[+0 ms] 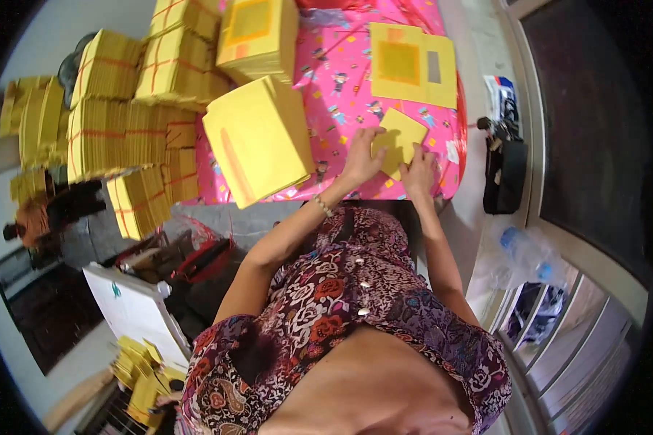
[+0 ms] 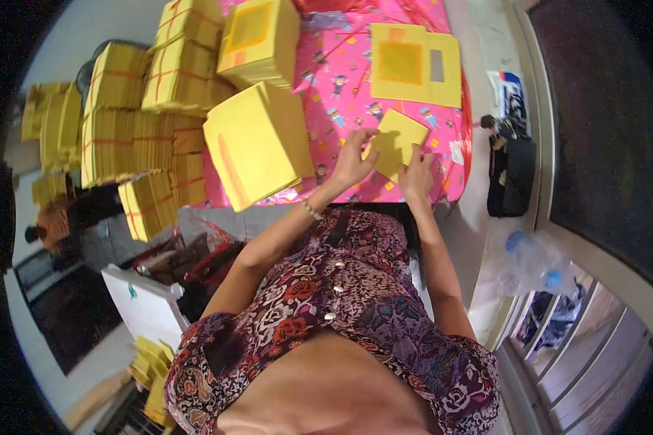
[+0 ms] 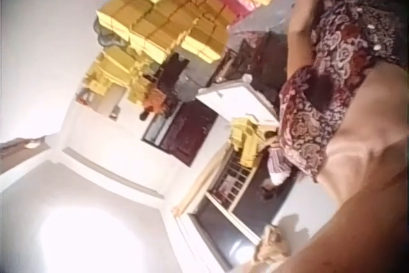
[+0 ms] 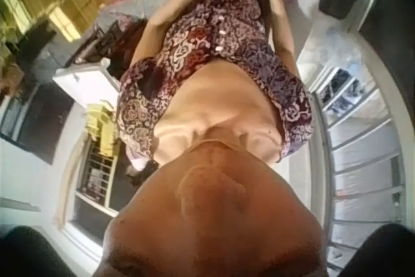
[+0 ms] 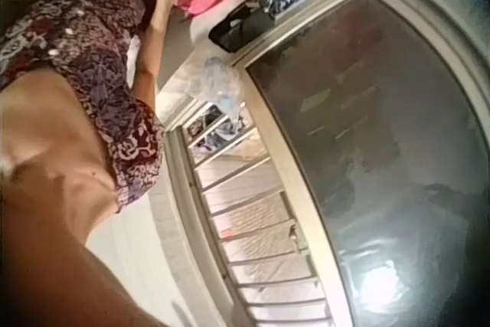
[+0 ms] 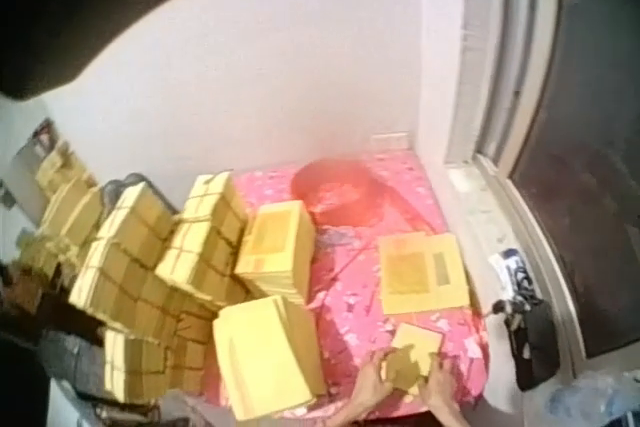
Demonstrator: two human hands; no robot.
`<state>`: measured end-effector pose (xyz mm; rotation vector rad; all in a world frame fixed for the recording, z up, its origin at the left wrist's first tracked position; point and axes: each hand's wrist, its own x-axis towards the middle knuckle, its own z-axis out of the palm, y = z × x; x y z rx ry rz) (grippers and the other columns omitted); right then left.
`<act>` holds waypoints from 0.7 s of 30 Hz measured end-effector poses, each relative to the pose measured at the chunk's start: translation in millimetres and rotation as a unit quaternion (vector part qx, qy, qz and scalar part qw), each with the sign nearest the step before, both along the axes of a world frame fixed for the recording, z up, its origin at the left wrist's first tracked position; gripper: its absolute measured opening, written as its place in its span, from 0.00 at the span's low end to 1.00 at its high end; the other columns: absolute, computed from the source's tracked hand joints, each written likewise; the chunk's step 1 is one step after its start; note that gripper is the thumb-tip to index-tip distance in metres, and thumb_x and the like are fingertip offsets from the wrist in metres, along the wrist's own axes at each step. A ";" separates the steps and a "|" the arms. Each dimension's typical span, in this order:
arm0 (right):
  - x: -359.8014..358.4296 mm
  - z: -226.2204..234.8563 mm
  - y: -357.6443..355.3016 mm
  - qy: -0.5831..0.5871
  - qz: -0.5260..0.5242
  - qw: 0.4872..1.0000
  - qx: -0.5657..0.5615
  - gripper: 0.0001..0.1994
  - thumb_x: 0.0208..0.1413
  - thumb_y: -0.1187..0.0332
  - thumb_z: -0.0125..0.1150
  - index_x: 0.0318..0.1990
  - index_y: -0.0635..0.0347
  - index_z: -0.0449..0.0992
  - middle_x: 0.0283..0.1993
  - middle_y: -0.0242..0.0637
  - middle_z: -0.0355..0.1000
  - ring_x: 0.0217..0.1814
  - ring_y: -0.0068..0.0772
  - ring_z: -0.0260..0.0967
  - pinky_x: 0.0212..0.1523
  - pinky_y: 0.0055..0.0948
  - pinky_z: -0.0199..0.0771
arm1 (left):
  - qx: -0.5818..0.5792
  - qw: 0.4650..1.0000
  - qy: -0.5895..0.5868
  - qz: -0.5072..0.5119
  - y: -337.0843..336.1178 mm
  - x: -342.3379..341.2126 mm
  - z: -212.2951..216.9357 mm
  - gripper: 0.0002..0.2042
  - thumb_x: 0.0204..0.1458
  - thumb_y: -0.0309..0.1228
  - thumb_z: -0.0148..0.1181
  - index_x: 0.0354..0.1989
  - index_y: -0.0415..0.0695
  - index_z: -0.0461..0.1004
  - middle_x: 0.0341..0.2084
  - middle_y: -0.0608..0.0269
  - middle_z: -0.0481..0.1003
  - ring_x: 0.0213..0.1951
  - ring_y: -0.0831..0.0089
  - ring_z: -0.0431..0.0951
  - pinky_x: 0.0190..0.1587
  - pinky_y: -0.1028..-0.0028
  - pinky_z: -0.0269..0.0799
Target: Counting and bundling stacks of yellow joss paper with silver foil using red string.
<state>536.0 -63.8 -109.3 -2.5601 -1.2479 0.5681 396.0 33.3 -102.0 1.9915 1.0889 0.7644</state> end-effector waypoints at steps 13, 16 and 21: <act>-184.3 107.4 77.6 0.145 0.431 0.850 0.266 0.22 0.46 0.64 0.65 0.49 0.58 0.70 0.49 0.39 0.67 0.53 0.45 0.64 0.50 0.37 0.67 | 0.018 0.981 -0.025 0.189 -63.7 -254.0 111.7 0.10 0.46 0.20 0.58 0.38 0.41 0.75 0.32 0.57 0.72 0.33 0.66 0.73 0.36 0.71 0.69; -229.8 113.0 86.5 0.118 0.537 0.789 0.275 0.25 0.42 0.62 0.68 0.50 0.57 0.70 0.52 0.38 0.66 0.58 0.45 0.61 0.53 0.37 0.66 | 0.020 0.958 0.001 0.287 -76.1 -292.8 111.5 0.10 0.44 0.20 0.60 0.38 0.41 0.75 0.31 0.58 0.72 0.34 0.65 0.72 0.38 0.70 0.69; -265.4 100.8 93.9 0.086 0.608 0.749 0.249 0.27 0.39 0.63 0.69 0.50 0.56 0.70 0.55 0.38 0.65 0.61 0.43 0.58 0.56 0.42 0.63 | -0.027 0.911 0.021 0.411 -89.6 -325.3 102.3 0.18 0.43 0.24 0.64 0.45 0.44 0.72 0.36 0.59 0.66 0.40 0.63 0.68 0.43 0.69 0.66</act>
